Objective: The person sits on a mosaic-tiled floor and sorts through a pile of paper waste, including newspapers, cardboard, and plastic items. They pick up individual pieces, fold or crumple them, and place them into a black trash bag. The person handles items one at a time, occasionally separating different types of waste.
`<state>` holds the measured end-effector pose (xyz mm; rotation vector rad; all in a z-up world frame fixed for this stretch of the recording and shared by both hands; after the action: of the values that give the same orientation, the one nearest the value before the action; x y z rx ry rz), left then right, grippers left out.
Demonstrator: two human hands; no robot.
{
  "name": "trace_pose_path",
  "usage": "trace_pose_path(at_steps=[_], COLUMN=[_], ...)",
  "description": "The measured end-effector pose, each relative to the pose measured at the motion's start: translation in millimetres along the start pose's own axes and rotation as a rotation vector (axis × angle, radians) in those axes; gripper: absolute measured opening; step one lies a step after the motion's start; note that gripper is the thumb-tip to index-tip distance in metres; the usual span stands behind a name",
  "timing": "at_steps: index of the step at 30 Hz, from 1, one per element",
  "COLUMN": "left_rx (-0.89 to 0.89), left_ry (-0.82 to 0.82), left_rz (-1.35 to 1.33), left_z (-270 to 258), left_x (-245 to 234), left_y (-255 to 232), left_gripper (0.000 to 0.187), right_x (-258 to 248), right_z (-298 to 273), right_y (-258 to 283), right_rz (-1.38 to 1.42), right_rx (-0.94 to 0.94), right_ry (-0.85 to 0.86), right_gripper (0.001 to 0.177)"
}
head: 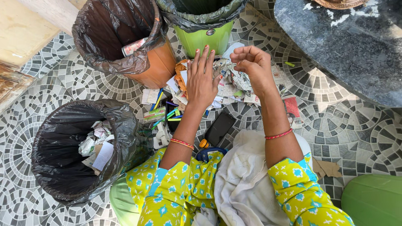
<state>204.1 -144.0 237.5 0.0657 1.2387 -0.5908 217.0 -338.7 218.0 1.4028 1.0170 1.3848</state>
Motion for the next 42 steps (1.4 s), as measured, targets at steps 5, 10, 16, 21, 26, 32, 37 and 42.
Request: trace_pose_path(at_steps=[5,10,16,21,26,32,37,42], left_rx=[-0.320,-0.525,-0.709,-0.694,-0.657,-0.701,-0.747,-0.754], left_ry=[0.069,0.206,0.321,0.387,0.273,0.208,0.123,0.079], left_rz=[-0.050,0.050,-0.041,0.003,-0.025,-0.072,-0.115,-0.104], left_z=[-26.6,-30.8,-19.1,-36.3,-63.0,-119.1,-166.7,-203.8], left_x=[34.5,59.7,74.4,80.3,82.1,70.2,54.8,33.6], left_y=[39.2,79.6,115.7,120.3,107.5,82.0,70.6,63.4], left_gripper=[0.083,0.096,0.108,0.112,0.107,0.110,0.095,0.081], right_x=[-61.7,-78.5,-77.0,-65.6,-62.5,-43.7,-8.1,15.6], right_z=[-5.2,9.4,21.1,24.7,28.8,16.9,-6.0,-34.0], right_y=[-25.2,-58.3,-93.6,-129.6,-149.5,-144.3,-130.8,-114.4], right_rz=[-0.703,-0.946,-0.948,-1.014,-0.935,-0.979,-0.987,-1.009], right_rx=[0.047,0.367,0.722,0.643,0.637,0.584,0.569,0.777], right_ry=[-0.268,-0.322,-0.408,-0.263,-0.093,0.175,0.379,0.467], right_gripper=[0.040,0.078,0.103,0.102,0.102,0.095,0.096,0.104])
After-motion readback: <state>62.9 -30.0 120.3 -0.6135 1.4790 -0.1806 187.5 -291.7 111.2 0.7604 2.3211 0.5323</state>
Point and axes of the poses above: each hand's wrist, its own z-axis towards the middle knuckle, its own x-axis out of the palm, y = z × x, the point moved 4 cm from there along z, towards the middle knuckle, and after that the axes turned 1 degree about x, right-handed, at the moved point
